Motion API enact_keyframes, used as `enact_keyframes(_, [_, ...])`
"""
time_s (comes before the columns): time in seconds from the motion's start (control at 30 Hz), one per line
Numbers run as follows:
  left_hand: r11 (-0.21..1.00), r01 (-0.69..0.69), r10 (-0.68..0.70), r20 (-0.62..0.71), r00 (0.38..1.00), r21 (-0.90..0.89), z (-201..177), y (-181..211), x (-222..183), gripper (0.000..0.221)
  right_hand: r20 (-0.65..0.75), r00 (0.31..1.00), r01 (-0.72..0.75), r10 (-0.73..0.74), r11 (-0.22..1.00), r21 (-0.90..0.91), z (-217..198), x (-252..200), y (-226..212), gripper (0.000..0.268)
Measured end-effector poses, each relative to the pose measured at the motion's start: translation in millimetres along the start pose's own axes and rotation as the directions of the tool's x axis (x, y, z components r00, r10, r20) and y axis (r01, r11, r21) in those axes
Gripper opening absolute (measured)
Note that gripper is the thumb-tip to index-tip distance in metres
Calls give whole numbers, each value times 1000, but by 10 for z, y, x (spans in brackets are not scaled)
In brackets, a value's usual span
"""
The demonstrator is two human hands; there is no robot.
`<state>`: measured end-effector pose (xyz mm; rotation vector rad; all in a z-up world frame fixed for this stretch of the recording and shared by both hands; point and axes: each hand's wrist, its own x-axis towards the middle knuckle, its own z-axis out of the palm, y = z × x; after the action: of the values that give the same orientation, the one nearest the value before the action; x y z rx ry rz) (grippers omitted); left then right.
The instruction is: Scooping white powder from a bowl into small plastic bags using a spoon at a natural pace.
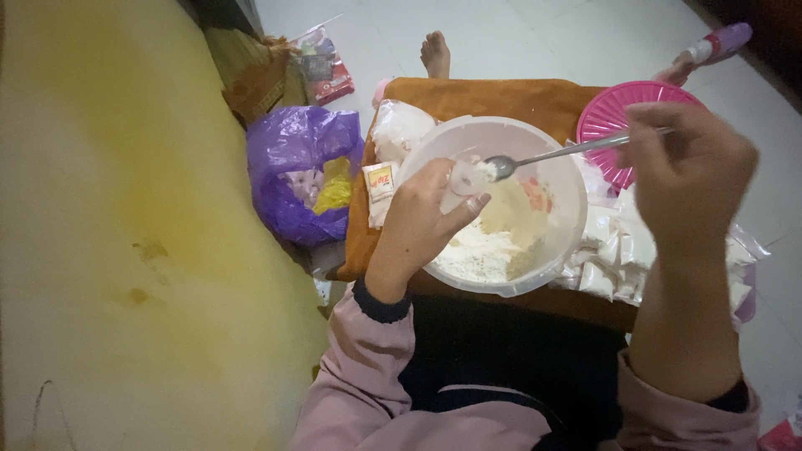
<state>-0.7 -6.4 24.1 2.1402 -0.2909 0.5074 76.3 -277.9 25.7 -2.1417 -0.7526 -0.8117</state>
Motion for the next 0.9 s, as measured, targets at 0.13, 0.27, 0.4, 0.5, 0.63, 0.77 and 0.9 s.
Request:
enact_keyframes(0.13, [999, 40, -40, 43, 998, 23, 22, 16, -7, 41, -50, 994, -91, 101, 980, 178, -229, -25, -48, 12])
enact_keyframes(0.27, [988, 59, -70, 71, 995, 145, 64, -20, 3, 48, -16, 982, -179, 189, 950, 255, -335, -38, -55, 14])
enact_keyframes(0.4, [981, 82, -101, 102, 990, 177, 67, -21, 15, 50, 0, 999, -34, 34, 993, 117, -378, 22, -151, 11])
enact_keyframes(0.5, [980, 84, -103, 98, 990, 180, 71, -36, 4, 52, 8, 996, -85, 86, 967, 238, -337, 78, -434, 10])
enact_keyframes(0.63, [986, 91, -105, 92, 990, 143, 14, 16, 7, 54, 57, 990, 128, -128, 992, -8, -304, 101, -589, 10])
enact_keyframes(0.77, [996, 48, -50, 32, 998, 76, 12, 5, 9, 46, 100, 933, 355, -345, 927, -116, -324, 63, -810, 15])
enact_keyframes(0.9, [999, 43, -43, -2, 999, 2, 20, -33, -9, 50, 34, 920, 392, -391, 916, -89, -381, 30, -930, 17])
